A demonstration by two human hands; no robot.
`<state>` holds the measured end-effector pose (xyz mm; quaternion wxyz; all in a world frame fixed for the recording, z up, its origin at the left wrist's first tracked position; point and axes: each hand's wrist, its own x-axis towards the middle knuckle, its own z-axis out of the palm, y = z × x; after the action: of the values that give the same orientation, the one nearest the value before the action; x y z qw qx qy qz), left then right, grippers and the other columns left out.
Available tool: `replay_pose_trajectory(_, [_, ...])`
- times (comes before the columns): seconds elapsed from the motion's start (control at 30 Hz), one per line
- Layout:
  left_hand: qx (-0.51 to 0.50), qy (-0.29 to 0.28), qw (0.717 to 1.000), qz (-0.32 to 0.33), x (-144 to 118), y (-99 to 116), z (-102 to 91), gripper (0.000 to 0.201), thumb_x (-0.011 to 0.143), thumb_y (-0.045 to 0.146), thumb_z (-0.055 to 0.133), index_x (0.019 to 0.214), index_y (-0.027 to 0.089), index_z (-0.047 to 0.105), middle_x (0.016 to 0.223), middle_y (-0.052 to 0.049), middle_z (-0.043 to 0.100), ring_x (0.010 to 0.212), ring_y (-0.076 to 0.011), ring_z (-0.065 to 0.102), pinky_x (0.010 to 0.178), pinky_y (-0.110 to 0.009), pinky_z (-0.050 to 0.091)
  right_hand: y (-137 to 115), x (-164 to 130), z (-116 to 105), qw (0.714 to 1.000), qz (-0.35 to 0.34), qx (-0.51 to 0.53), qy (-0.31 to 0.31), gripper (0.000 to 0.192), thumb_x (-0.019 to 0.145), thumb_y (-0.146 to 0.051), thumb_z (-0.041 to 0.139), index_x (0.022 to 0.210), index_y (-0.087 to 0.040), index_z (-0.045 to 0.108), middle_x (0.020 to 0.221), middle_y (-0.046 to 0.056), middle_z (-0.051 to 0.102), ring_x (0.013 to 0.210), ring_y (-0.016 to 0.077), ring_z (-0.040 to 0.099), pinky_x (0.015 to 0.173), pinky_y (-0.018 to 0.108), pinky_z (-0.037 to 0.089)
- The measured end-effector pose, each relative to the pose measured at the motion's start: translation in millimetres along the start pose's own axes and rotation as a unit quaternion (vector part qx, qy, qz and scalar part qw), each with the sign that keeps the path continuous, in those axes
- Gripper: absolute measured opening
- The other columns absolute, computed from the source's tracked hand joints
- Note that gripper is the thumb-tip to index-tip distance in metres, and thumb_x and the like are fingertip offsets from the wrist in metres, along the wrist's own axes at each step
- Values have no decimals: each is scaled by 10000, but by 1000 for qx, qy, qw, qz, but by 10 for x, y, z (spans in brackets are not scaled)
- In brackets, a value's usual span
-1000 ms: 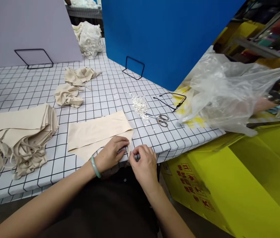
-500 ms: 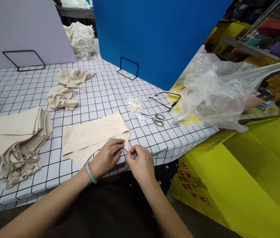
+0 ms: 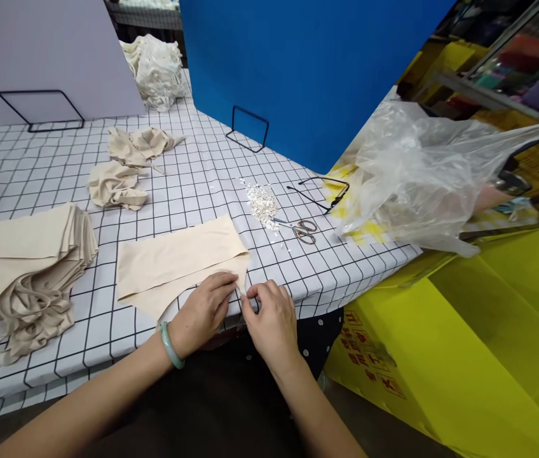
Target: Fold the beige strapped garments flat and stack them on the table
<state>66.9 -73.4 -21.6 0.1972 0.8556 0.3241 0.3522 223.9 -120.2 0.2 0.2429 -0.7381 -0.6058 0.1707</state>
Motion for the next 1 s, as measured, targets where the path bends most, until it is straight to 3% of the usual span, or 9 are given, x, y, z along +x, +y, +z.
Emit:
replay_pose_trajectory(0.1, [1, -23, 1000, 9, 21, 12, 8, 308, 919, 57, 433, 1183, 92, 587, 1231, -178, 640, 1189, -270, 592, 1015, -486, 549, -20, 38, 29, 1000, 4, 13, -3, 132, 831, -250, 553, 701, -225, 552, 749, 21, 596, 804, 214, 530, 789, 362, 397])
replay_pose_trajectory(0.2, [-9, -63, 998, 10, 44, 21, 23, 310, 925, 66, 431, 1183, 111, 597, 1220, -159, 649, 1198, -275, 584, 1019, -501, 541, -43, 62, -21, 994, 48, 92, -26, 107, 808, -255, 556, 711, -228, 520, 734, 11, 599, 753, 195, 538, 755, 342, 408])
replay_pose_trajectory(0.27, [-19, -74, 997, 0, 57, 21, 23, 291, 926, 79, 447, 1163, 118, 612, 1198, -150, 655, 1183, -273, 590, 1002, -485, 550, -49, 54, -99, 974, 93, 195, -71, 94, 828, -312, 571, 804, -232, 527, 748, 1, 609, 725, 177, 551, 716, 316, 424])
replay_pose_trajectory(0.4, [-29, -81, 996, -22, 93, 35, -13, 277, 933, 94, 463, 1154, 134, 626, 1188, -137, 658, 1139, -251, 605, 963, -438, 566, 19, -23, -380, 906, 140, 352, -191, 275, 887, -439, 588, 1062, -228, 567, 731, -12, 633, 767, 175, 606, 770, 315, 468])
replay_pose_trajectory(0.53, [-8, -112, 993, -31, 140, 87, -60, 269, 940, 113, 473, 1149, 139, 639, 1161, -125, 656, 1103, -258, 603, 930, -430, 568, 185, -132, -784, 879, 147, 387, -239, 275, 897, -454, 612, 1011, -218, 696, 847, 52, 729, 888, 207, 665, 885, 361, 485])
replay_pose_trajectory(0.63, [21, -131, 991, -28, 156, 121, -70, 283, 938, 112, 468, 1162, 152, 636, 1151, -123, 639, 1099, -272, 588, 914, -444, 563, 245, -150, -1038, 858, 139, 437, -231, 285, 873, -446, 643, 1047, -239, 734, 1004, 97, 762, 1012, 259, 687, 928, 420, 502])
replay_pose_trajectory(0.73, [30, -130, 991, -24, 147, 127, -57, 307, 934, 101, 464, 1185, 176, 623, 1151, -113, 626, 1104, -264, 580, 928, -438, 555, 198, -46, -1136, 871, 105, 433, -206, 308, 827, -421, 711, 1087, -259, 739, 1061, 94, 757, 1068, 287, 683, 969, 478, 498])
replay_pose_trajectory(0.9, [39, -129, 990, -27, 115, 120, -40, 356, 893, 49, 491, 1206, 172, 610, 1175, -110, 619, 1128, -264, 569, 955, -447, 548, 7, 340, -1014, 929, 22, 365, -55, 187, 821, -434, 730, 903, -272, 775, 809, 36, 718, 917, 224, 675, 947, 436, 510])
replay_pose_trajectory(1.0, [47, -129, 990, -30, 99, 132, -39, 367, 872, 44, 509, 1203, 170, 605, 1169, -110, 623, 1134, -270, 571, 958, -453, 550, -149, 567, -908, 921, -29, 389, 15, 160, 819, -434, 733, 865, -283, 761, 925, 28, 692, 965, 197, 642, 945, 393, 511])
